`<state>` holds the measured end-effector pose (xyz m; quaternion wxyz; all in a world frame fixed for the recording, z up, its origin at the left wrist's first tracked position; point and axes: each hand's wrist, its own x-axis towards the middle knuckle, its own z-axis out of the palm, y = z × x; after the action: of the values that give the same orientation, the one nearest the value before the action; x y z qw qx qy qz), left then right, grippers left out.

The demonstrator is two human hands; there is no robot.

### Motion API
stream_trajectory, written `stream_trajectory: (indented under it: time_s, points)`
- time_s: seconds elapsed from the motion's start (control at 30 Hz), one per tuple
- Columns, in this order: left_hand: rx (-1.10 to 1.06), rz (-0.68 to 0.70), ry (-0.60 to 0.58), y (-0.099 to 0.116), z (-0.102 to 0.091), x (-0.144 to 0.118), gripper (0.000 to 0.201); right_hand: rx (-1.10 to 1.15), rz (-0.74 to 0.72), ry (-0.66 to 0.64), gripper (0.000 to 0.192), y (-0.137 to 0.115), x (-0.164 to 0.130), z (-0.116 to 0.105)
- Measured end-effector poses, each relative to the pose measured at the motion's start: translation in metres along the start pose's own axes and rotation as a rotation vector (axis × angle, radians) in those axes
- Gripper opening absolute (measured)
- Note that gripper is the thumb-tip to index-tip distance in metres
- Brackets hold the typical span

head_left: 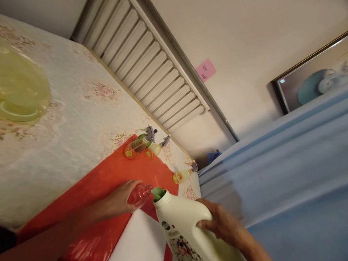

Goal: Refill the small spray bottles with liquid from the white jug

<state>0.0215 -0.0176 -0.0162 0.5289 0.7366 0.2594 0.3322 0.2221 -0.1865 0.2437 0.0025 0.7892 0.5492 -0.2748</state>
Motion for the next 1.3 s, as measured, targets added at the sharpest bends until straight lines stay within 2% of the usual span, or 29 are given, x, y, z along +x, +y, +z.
stream_trajectory:
  time_s: [0.37,0.57,0.73,0.9,1.03,1.3]
  points:
    - [0.015,-0.034,0.006,-0.006,0.003,-0.001,0.071,0.004,0.022,-0.008,0.057,-0.001,0.0,-0.001]
    - [0.026,-0.017,0.015,-0.009,0.003,0.0,0.069,-0.01,0.008,0.001,0.058,-0.004,0.0,-0.001]
    - [0.046,-0.022,0.022,-0.001,0.001,0.0,0.068,-0.017,0.01,0.0,0.057,-0.002,0.0,-0.001]
    - [0.051,-0.024,0.032,0.01,-0.001,-0.002,0.057,-0.007,0.037,-0.014,0.06,-0.003,0.001,-0.001]
    - [0.05,-0.024,0.049,0.01,-0.001,-0.003,0.061,-0.01,0.023,-0.012,0.058,-0.007,0.0,-0.002]
    - [0.022,-0.035,-0.032,0.0,-0.003,-0.002,0.074,0.01,0.048,-0.013,0.059,-0.005,0.0,-0.003]
